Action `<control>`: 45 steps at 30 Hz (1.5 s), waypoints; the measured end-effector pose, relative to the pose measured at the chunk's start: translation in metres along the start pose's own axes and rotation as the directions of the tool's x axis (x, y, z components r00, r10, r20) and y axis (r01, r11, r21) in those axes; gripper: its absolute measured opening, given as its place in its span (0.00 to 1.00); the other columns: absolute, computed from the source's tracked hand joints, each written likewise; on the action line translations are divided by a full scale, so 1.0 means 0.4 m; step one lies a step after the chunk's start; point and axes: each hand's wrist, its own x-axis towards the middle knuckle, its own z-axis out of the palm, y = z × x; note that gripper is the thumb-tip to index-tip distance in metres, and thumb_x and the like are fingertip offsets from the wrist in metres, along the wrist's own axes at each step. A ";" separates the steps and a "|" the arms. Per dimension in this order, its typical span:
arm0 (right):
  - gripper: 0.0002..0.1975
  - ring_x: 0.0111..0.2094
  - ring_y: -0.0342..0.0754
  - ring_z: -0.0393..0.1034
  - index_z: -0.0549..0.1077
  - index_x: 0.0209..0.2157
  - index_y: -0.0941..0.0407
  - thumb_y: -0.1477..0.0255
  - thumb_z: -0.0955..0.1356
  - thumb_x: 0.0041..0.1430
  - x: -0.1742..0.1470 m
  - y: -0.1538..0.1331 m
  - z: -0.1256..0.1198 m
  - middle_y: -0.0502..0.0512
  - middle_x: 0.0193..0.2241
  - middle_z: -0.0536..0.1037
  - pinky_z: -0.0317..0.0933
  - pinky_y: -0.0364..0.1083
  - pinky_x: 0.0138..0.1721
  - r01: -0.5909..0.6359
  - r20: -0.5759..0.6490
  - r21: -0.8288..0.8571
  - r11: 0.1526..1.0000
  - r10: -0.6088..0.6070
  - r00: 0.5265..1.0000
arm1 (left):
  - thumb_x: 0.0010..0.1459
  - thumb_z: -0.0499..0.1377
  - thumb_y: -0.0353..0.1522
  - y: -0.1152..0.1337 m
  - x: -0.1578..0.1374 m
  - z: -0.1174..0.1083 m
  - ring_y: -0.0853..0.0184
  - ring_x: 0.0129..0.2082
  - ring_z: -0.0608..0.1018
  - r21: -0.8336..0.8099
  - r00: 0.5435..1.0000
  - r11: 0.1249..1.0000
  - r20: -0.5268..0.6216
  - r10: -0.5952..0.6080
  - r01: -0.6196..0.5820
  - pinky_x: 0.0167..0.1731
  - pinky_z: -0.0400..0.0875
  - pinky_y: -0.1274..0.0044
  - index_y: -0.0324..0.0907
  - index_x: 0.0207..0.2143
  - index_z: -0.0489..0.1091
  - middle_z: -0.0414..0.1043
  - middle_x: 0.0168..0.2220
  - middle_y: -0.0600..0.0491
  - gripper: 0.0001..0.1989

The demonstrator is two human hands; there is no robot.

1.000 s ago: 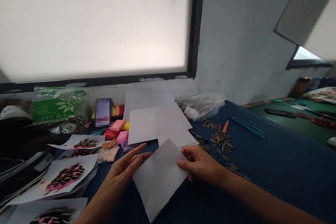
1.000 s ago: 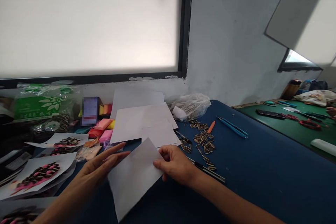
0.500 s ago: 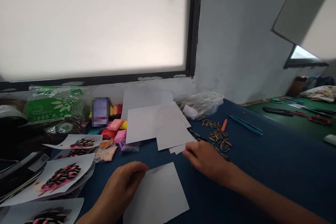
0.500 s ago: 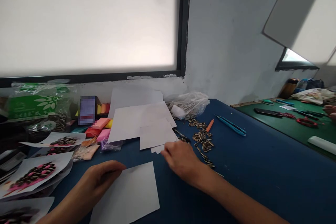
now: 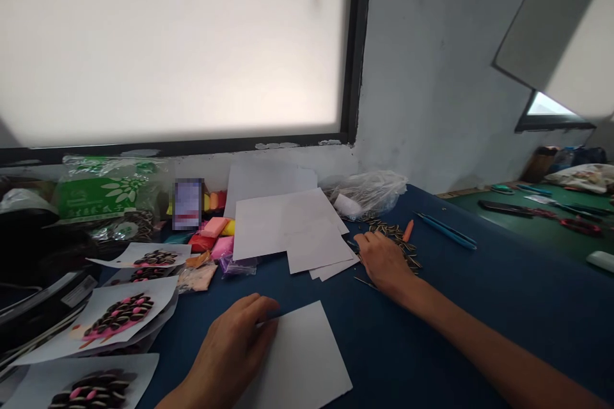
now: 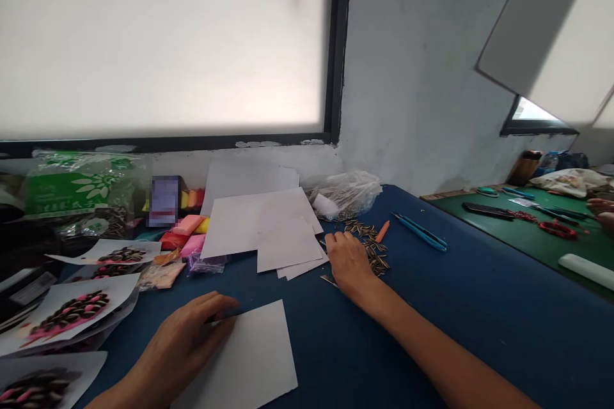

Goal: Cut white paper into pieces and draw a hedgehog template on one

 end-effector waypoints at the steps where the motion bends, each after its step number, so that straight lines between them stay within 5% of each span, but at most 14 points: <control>1: 0.13 0.44 0.59 0.71 0.74 0.44 0.63 0.86 0.61 0.63 -0.001 0.001 -0.003 0.67 0.41 0.77 0.61 0.48 0.40 -0.004 -0.002 -0.001 1.000 0.004 1.000 | 0.62 0.52 0.35 0.002 0.000 0.003 0.60 0.29 0.77 0.000 1.000 1.000 -0.009 0.011 -0.011 0.28 0.67 0.74 0.47 0.38 0.75 0.74 0.31 0.52 0.11; 7: 0.12 0.35 0.55 0.74 0.75 0.41 0.64 0.85 0.62 0.62 -0.013 0.012 -0.042 0.67 0.41 0.74 0.64 0.47 0.32 -0.002 -0.026 0.042 0.999 0.004 1.000 | 0.62 0.53 0.37 0.006 -0.002 0.010 0.62 0.25 0.75 -0.055 0.996 0.998 -0.089 -0.027 0.022 0.25 0.67 0.75 0.48 0.38 0.75 0.74 0.31 0.52 0.11; 12: 0.14 0.33 0.50 0.74 0.75 0.45 0.56 0.80 0.61 0.65 -0.045 -0.001 -0.103 0.60 0.45 0.75 0.67 0.50 0.42 0.070 -0.141 0.178 0.982 -0.045 0.989 | 0.63 0.52 0.36 0.008 -0.001 0.010 0.63 0.26 0.75 -0.041 0.996 0.999 -0.078 -0.036 0.033 0.27 0.68 0.75 0.48 0.39 0.74 0.73 0.33 0.52 0.11; 16: 0.09 0.31 0.51 0.73 0.75 0.41 0.53 0.74 0.65 0.62 -0.081 -0.032 -0.137 0.55 0.35 0.78 0.70 0.52 0.41 0.272 -0.374 0.605 0.748 -0.034 0.927 | 0.62 0.52 0.35 -0.001 -0.003 0.016 0.59 0.34 0.78 0.003 0.996 1.000 -0.084 -0.012 0.012 0.32 0.71 0.73 0.48 0.39 0.74 0.74 0.39 0.50 0.10; 21: 0.07 0.29 0.47 0.70 0.74 0.41 0.53 0.69 0.68 0.62 -0.099 -0.056 -0.135 0.50 0.28 0.76 0.66 0.45 0.30 0.155 -0.145 0.897 0.413 -0.056 0.988 | 0.62 0.56 0.36 0.013 -0.003 0.001 0.50 0.51 0.73 -0.050 0.982 0.997 -0.183 0.049 -0.059 0.47 0.70 0.62 0.50 0.43 0.76 0.73 0.49 0.47 0.10; 28: 0.11 0.33 0.46 0.70 0.73 0.43 0.56 0.68 0.70 0.59 -0.123 -0.101 -0.133 0.50 0.32 0.75 0.65 0.44 0.35 -0.032 0.057 0.990 0.134 -0.187 0.981 | 0.63 0.60 0.41 0.109 -0.012 -0.028 0.56 0.45 0.77 -0.443 0.997 0.895 0.076 -0.018 0.050 0.47 0.71 0.68 0.55 0.53 0.74 0.78 0.44 0.52 0.16; 32: 0.20 0.31 0.44 0.68 0.69 0.47 0.56 0.64 0.73 0.56 -0.140 -0.131 -0.129 0.51 0.34 0.75 0.65 0.44 0.34 -0.117 0.100 0.991 -0.060 -0.240 0.966 | 0.61 0.61 0.44 0.125 -0.014 -0.024 0.58 0.35 0.78 -0.447 0.977 0.880 0.198 -0.079 0.162 0.42 0.72 0.68 0.50 0.41 0.80 0.78 0.30 0.53 0.12; 39: 0.18 0.28 0.42 0.63 0.73 0.35 0.59 0.56 0.71 0.60 -0.145 -0.155 -0.082 0.49 0.28 0.71 0.61 0.42 0.31 -0.130 0.086 0.989 -0.069 -0.439 0.894 | 0.63 0.59 0.42 0.134 -0.007 -0.043 0.60 0.36 0.77 -0.375 0.970 0.913 0.233 -0.074 0.160 0.38 0.72 0.71 0.48 0.43 0.78 0.78 0.37 0.52 0.13; 43: 0.21 0.24 0.42 0.67 0.69 0.35 0.57 0.52 0.69 0.60 -0.141 -0.157 -0.067 0.48 0.25 0.72 0.62 0.42 0.28 -0.224 0.169 0.966 -0.128 -0.346 0.923 | 0.65 0.56 0.42 0.095 0.004 -0.062 0.59 0.37 0.79 -0.329 0.987 0.942 0.158 -0.018 0.070 0.40 0.74 0.68 0.48 0.45 0.77 0.79 0.37 0.51 0.14; 45: 0.22 0.24 0.43 0.70 0.69 0.37 0.57 0.51 0.66 0.62 -0.135 -0.151 -0.063 0.50 0.25 0.76 0.62 0.42 0.26 -0.270 0.215 0.950 -0.158 -0.296 0.930 | 0.64 0.56 0.43 0.064 0.007 -0.083 0.54 0.50 0.77 -0.237 0.989 0.970 0.146 -0.025 0.059 0.49 0.71 0.63 0.49 0.50 0.75 0.77 0.49 0.49 0.17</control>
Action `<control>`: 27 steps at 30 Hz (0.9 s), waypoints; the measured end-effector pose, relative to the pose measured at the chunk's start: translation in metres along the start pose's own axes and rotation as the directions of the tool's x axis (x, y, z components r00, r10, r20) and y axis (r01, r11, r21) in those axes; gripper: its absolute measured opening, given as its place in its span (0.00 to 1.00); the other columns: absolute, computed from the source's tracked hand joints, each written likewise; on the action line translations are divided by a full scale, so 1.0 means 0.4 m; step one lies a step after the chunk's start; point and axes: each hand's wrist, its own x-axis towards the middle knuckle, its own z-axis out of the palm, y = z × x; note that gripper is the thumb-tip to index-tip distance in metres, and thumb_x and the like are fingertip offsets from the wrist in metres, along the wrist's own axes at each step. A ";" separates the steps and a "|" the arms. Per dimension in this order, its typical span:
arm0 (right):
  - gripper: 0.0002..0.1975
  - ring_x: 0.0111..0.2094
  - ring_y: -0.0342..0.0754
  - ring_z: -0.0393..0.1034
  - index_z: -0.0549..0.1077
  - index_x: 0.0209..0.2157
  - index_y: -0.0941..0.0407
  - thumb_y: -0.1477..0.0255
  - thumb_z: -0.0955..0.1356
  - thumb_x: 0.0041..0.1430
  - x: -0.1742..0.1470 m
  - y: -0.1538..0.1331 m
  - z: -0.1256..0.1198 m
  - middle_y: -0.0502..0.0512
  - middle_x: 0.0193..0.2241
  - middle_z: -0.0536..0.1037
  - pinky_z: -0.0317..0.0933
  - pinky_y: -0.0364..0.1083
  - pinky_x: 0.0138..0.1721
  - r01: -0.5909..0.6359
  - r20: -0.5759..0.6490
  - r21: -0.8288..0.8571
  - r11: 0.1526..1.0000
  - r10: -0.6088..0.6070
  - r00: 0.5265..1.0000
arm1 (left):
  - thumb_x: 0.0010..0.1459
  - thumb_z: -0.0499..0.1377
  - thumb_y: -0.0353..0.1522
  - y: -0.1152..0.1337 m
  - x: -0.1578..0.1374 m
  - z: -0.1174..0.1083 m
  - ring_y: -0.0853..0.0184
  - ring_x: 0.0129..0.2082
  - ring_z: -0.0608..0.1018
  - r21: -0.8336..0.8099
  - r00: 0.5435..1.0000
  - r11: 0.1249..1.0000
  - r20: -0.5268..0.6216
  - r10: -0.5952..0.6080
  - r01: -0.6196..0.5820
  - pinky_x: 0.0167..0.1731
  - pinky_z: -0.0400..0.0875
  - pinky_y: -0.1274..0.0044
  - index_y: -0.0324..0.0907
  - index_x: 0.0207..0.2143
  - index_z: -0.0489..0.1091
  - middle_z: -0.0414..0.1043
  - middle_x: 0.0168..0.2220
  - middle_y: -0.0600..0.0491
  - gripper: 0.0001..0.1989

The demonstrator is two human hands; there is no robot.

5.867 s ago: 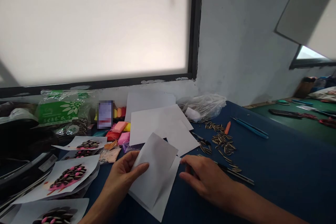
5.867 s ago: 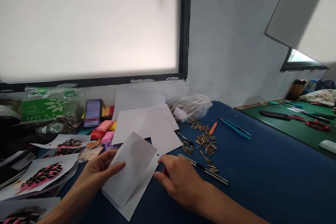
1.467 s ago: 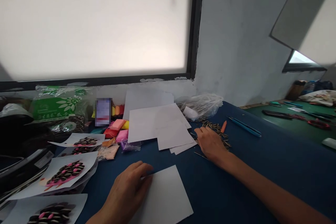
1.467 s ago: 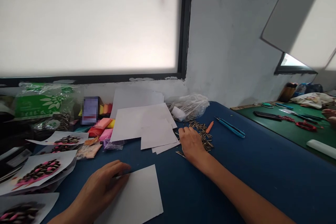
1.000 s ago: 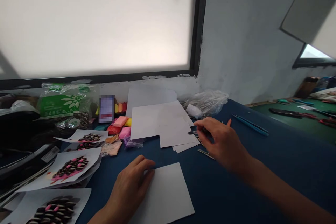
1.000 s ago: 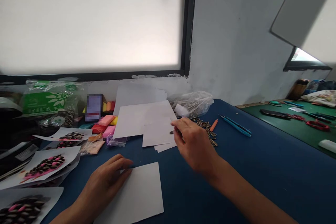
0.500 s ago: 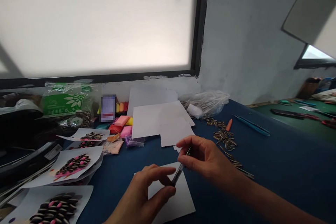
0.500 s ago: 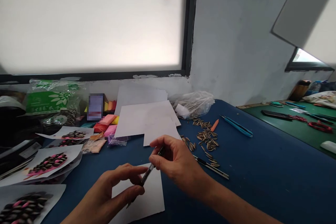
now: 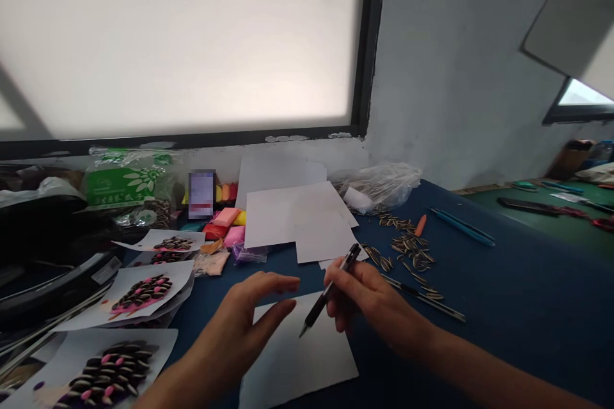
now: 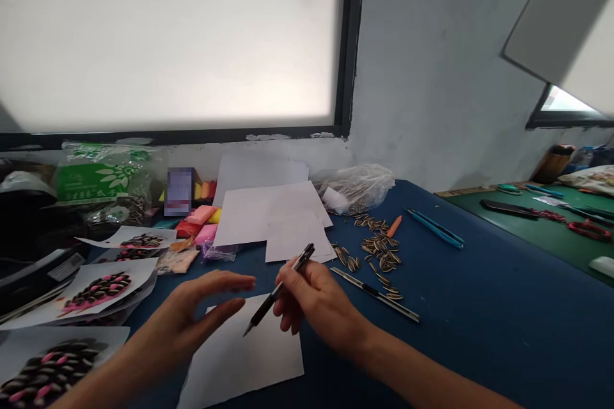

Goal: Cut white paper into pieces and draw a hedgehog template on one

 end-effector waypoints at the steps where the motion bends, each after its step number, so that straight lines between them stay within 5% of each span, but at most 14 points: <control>1: 0.22 0.24 0.43 0.71 0.69 0.38 0.57 0.50 0.66 0.63 0.003 0.000 -0.005 0.52 0.26 0.77 0.62 0.41 0.25 -0.014 -0.013 0.023 1.000 0.015 1.000 | 0.62 0.59 0.43 -0.010 -0.001 -0.015 0.51 0.57 0.71 0.065 0.998 0.998 0.060 -0.017 0.013 0.55 0.66 0.60 0.51 0.55 0.72 0.71 0.57 0.50 0.21; 5: 0.23 0.30 0.47 0.75 0.72 0.41 0.60 0.53 0.65 0.63 0.010 0.000 -0.018 0.59 0.33 0.80 0.66 0.43 0.28 -0.016 0.051 0.101 0.995 0.010 0.999 | 0.48 0.70 0.44 -0.017 -0.009 -0.051 0.45 0.69 0.46 0.322 0.913 0.946 0.373 -0.163 0.037 0.62 0.49 0.51 0.53 0.66 0.58 0.43 0.71 0.50 0.44; 10: 0.14 0.28 0.43 0.72 0.70 0.37 0.58 0.63 0.73 0.57 0.011 0.000 -0.015 0.50 0.27 0.77 0.64 0.40 0.28 0.065 0.081 0.089 0.994 -0.072 0.994 | 0.51 0.68 0.50 0.005 -0.001 -0.034 0.47 0.68 0.35 0.411 0.853 0.911 0.481 -0.202 -0.017 0.62 0.41 0.48 0.55 0.69 0.47 0.26 0.71 0.50 0.49; 14: 0.12 0.19 0.39 0.63 0.65 0.29 0.56 0.64 0.70 0.57 0.011 0.005 -0.011 0.43 0.18 0.69 0.62 0.40 0.25 0.030 0.105 0.058 0.998 -0.036 0.994 | 0.53 0.65 0.55 0.011 0.005 -0.017 0.49 0.68 0.30 0.425 0.860 0.905 0.467 -0.208 -0.012 0.62 0.37 0.49 0.56 0.70 0.43 0.22 0.70 0.52 0.50; 27: 0.09 0.14 0.40 0.60 0.66 0.23 0.55 0.64 0.63 0.49 0.020 0.040 0.014 0.43 0.11 0.66 0.61 0.42 0.23 -0.140 0.011 -0.066 0.988 0.141 0.990 | 0.50 0.65 0.58 -0.001 0.003 -0.029 0.51 0.69 0.32 0.404 0.847 0.915 0.493 -0.197 -0.022 0.63 0.35 0.52 0.52 0.70 0.40 0.24 0.71 0.51 0.55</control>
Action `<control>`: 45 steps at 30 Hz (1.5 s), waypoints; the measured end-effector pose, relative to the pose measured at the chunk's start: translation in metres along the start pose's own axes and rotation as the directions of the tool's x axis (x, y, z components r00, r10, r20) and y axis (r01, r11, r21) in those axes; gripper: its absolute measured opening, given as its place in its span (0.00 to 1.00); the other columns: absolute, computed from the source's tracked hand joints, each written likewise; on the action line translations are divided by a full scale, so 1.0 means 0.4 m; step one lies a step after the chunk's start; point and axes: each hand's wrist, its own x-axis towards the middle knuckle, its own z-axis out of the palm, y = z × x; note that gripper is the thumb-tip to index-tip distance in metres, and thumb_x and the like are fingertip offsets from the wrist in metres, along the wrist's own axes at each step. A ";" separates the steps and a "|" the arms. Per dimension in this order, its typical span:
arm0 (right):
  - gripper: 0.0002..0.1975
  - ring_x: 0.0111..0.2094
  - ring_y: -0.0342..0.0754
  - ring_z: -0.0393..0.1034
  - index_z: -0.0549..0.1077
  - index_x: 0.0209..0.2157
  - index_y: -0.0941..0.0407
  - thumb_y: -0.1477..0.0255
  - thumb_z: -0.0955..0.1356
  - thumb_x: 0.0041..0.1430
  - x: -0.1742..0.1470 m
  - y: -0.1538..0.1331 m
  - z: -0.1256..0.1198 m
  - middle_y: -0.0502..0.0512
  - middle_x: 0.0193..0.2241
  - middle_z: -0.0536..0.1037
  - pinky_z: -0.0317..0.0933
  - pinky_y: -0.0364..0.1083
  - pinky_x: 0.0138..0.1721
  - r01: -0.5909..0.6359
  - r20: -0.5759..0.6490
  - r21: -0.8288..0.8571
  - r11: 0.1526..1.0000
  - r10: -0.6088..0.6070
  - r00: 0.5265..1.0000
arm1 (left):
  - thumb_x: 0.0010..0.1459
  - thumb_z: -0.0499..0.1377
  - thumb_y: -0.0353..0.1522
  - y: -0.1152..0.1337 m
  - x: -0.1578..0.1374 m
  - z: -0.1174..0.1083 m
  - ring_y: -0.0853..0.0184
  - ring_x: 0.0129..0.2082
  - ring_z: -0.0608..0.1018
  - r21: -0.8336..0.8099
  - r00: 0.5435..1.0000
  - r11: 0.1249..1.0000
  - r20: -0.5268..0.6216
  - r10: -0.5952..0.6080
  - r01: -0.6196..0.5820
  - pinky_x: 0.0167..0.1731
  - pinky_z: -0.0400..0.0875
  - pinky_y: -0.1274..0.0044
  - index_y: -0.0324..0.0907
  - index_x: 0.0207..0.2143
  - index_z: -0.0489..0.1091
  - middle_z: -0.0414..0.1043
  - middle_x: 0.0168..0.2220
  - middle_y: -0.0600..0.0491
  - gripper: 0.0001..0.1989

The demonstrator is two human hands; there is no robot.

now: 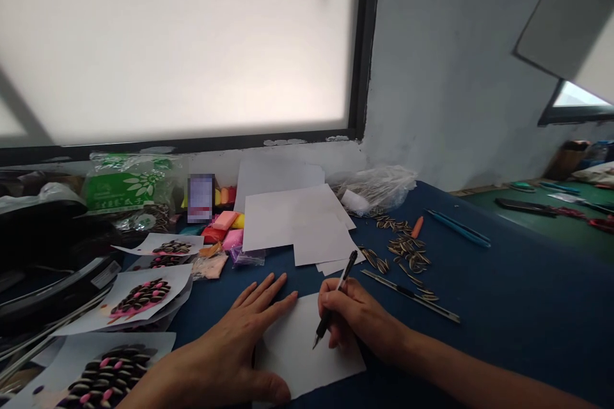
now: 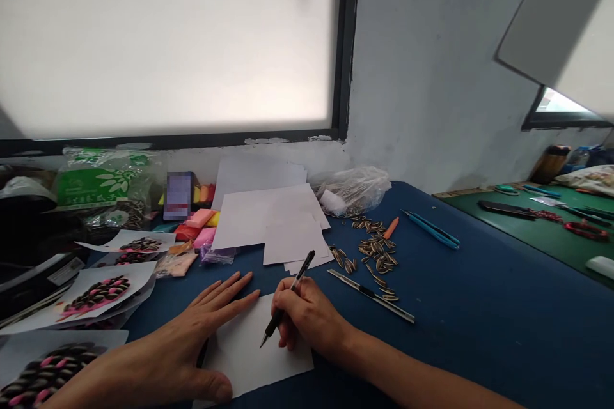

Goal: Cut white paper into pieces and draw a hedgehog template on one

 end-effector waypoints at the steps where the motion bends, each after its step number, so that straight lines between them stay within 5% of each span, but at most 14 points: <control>1: 0.08 0.14 0.39 0.59 0.66 0.23 0.55 0.65 0.63 0.48 0.000 0.000 0.000 0.42 0.10 0.65 0.62 0.42 0.24 -0.010 -0.002 0.001 1.000 0.010 1.000 | 0.50 0.64 0.58 -0.002 0.000 0.000 0.51 0.69 0.32 -0.006 1.000 1.000 0.001 0.002 -0.002 0.63 0.35 0.52 0.53 0.70 0.41 0.24 0.71 0.52 0.54; 17: 0.06 0.14 0.40 0.59 0.65 0.23 0.54 0.68 0.65 0.51 0.001 -0.002 -0.006 0.41 0.09 0.64 0.65 0.44 0.28 -0.060 0.048 -0.009 0.998 0.060 0.997 | 0.36 0.74 0.54 -0.054 -0.001 -0.020 0.45 0.68 0.30 -0.137 0.996 0.989 0.071 0.059 -0.048 0.62 0.31 0.48 0.59 0.70 0.41 0.24 0.72 0.54 0.64; 23: 0.07 0.14 0.40 0.59 0.65 0.23 0.54 0.69 0.64 0.52 0.002 -0.003 -0.006 0.41 0.10 0.64 0.65 0.43 0.27 -0.050 0.051 -0.040 0.998 0.052 0.997 | 0.45 0.70 0.53 -0.052 -0.009 -0.027 0.49 0.69 0.32 -0.191 0.998 0.981 0.056 0.027 -0.016 0.63 0.37 0.50 0.62 0.68 0.46 0.26 0.72 0.58 0.53; 32: 0.07 0.15 0.40 0.61 0.65 0.23 0.54 0.70 0.64 0.53 0.006 0.003 -0.009 0.41 0.11 0.65 0.63 0.42 0.25 -0.022 0.066 -0.056 0.998 0.026 0.997 | 0.38 0.73 0.53 -0.057 -0.007 -0.037 0.49 0.69 0.30 -0.199 0.995 0.979 0.085 0.057 -0.039 0.63 0.32 0.50 0.59 0.69 0.44 0.26 0.72 0.56 0.61; 38: 0.07 0.14 0.39 0.59 0.65 0.23 0.55 0.70 0.64 0.53 0.008 0.006 -0.011 0.41 0.10 0.65 0.66 0.44 0.29 -0.013 0.072 -0.065 0.998 0.018 0.997 | 0.45 0.70 0.52 -0.053 -0.014 -0.043 0.50 0.69 0.32 -0.236 0.997 0.971 0.059 0.050 -0.035 0.63 0.37 0.51 0.59 0.69 0.48 0.28 0.72 0.57 0.53; 45: 0.09 0.15 0.40 0.60 0.66 0.24 0.55 0.67 0.65 0.55 0.002 0.003 -0.014 0.41 0.11 0.65 0.66 0.44 0.29 -0.010 0.047 -0.050 0.999 0.012 0.999 | 0.44 0.71 0.51 -0.047 -0.004 -0.023 0.50 0.70 0.34 -0.156 0.999 0.988 0.041 0.020 -0.014 0.63 0.38 0.50 0.57 0.69 0.45 0.28 0.72 0.54 0.56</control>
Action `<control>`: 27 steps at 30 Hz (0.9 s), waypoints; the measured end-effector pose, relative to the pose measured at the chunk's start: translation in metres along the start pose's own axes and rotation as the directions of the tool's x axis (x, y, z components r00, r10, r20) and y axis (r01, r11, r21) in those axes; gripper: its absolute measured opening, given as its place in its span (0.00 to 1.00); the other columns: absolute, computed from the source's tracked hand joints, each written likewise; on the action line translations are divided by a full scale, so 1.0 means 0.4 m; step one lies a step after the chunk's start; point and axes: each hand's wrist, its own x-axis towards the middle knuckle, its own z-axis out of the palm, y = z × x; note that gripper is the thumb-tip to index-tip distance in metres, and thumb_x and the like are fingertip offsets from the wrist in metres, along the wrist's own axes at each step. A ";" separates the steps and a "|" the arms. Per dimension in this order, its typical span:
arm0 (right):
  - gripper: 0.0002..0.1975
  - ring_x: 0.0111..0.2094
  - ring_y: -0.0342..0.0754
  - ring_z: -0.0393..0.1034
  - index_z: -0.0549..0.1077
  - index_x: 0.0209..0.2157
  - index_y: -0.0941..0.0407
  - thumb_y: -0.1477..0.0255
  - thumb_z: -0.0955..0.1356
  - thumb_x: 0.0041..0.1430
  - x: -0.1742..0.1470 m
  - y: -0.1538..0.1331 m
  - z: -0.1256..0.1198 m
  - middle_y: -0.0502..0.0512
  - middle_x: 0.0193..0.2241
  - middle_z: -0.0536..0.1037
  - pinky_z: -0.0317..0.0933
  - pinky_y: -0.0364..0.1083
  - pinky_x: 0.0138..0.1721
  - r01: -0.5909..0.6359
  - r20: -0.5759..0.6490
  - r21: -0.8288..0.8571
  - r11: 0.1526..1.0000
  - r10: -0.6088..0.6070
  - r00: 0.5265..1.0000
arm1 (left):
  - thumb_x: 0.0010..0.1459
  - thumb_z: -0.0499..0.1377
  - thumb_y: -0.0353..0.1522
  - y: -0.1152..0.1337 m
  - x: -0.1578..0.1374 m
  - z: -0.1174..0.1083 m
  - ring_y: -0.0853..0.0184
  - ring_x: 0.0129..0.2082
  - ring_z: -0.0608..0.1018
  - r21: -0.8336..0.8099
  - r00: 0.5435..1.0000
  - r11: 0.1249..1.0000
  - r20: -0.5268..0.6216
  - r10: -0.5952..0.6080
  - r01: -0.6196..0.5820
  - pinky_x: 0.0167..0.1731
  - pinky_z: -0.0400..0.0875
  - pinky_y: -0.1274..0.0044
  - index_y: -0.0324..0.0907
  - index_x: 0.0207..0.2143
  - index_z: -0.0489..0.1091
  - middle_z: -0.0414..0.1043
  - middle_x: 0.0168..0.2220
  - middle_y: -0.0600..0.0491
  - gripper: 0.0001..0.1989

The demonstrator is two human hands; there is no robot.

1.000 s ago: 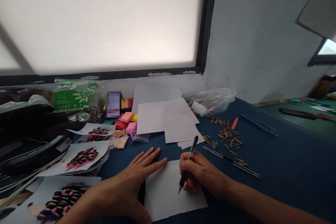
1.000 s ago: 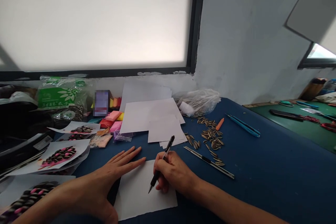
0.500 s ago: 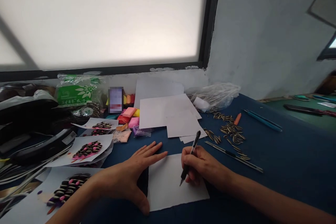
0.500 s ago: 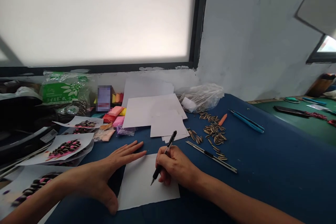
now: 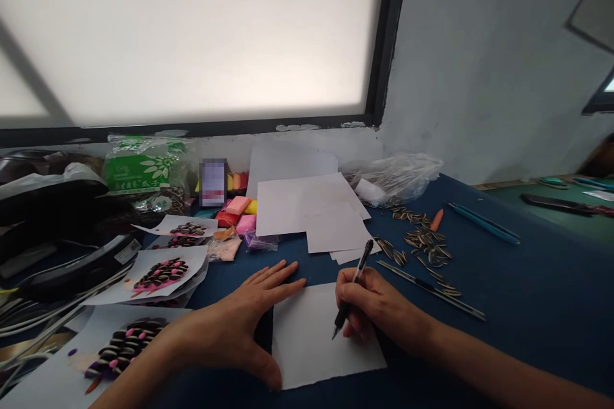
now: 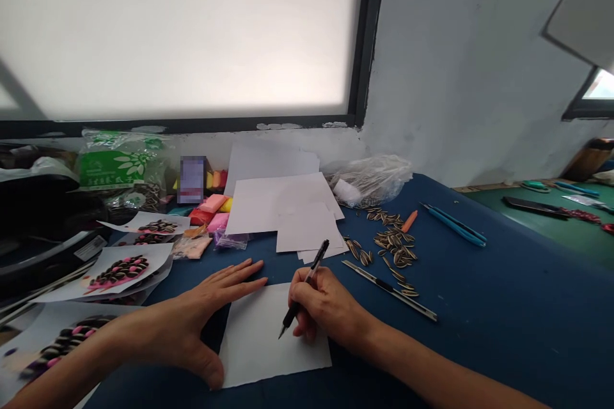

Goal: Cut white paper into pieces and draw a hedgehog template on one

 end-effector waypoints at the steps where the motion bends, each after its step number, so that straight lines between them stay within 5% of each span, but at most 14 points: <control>1: 0.09 0.15 0.40 0.60 0.66 0.25 0.55 0.66 0.65 0.56 -0.002 -0.002 0.001 0.41 0.11 0.65 0.65 0.43 0.28 0.010 -0.010 -0.005 1.000 -0.010 1.000 | 0.44 0.71 0.52 -0.001 0.000 0.002 0.49 0.70 0.34 0.007 1.000 1.000 -0.004 0.000 0.000 0.63 0.38 0.50 0.57 0.69 0.45 0.28 0.72 0.54 0.56; 6: 0.10 0.16 0.40 0.59 0.66 0.24 0.55 0.67 0.64 0.57 -0.018 -0.018 0.011 0.43 0.13 0.66 0.62 0.42 0.25 0.080 -0.024 -0.067 0.995 -0.081 0.996 | 0.42 0.72 0.52 0.001 -0.001 0.013 0.49 0.69 0.32 0.035 1.000 0.999 -0.013 -0.011 0.012 0.63 0.36 0.51 0.58 0.69 0.47 0.26 0.72 0.55 0.56; 17: 0.06 0.14 0.40 0.58 0.64 0.23 0.54 0.72 0.64 0.54 -0.008 -0.010 0.021 0.41 0.11 0.64 0.64 0.42 0.26 -0.043 -0.033 -0.014 0.999 0.042 0.999 | 0.50 0.70 0.39 0.033 -0.010 -0.003 0.51 0.70 0.37 0.005 1.000 1.000 -0.020 -0.016 0.016 0.64 0.43 0.52 0.55 0.68 0.52 0.34 0.72 0.54 0.46; 27: 0.08 0.15 0.39 0.58 0.69 0.30 0.57 0.68 0.62 0.59 -0.010 -0.014 0.019 0.44 0.15 0.66 0.58 0.39 0.19 -0.019 -0.029 -0.072 0.997 0.017 0.999 | 0.58 0.62 0.53 0.043 -0.022 0.057 0.48 0.69 0.43 0.072 0.977 0.995 -0.195 0.087 -0.075 0.65 0.39 0.54 0.53 0.69 0.50 0.38 0.70 0.53 0.42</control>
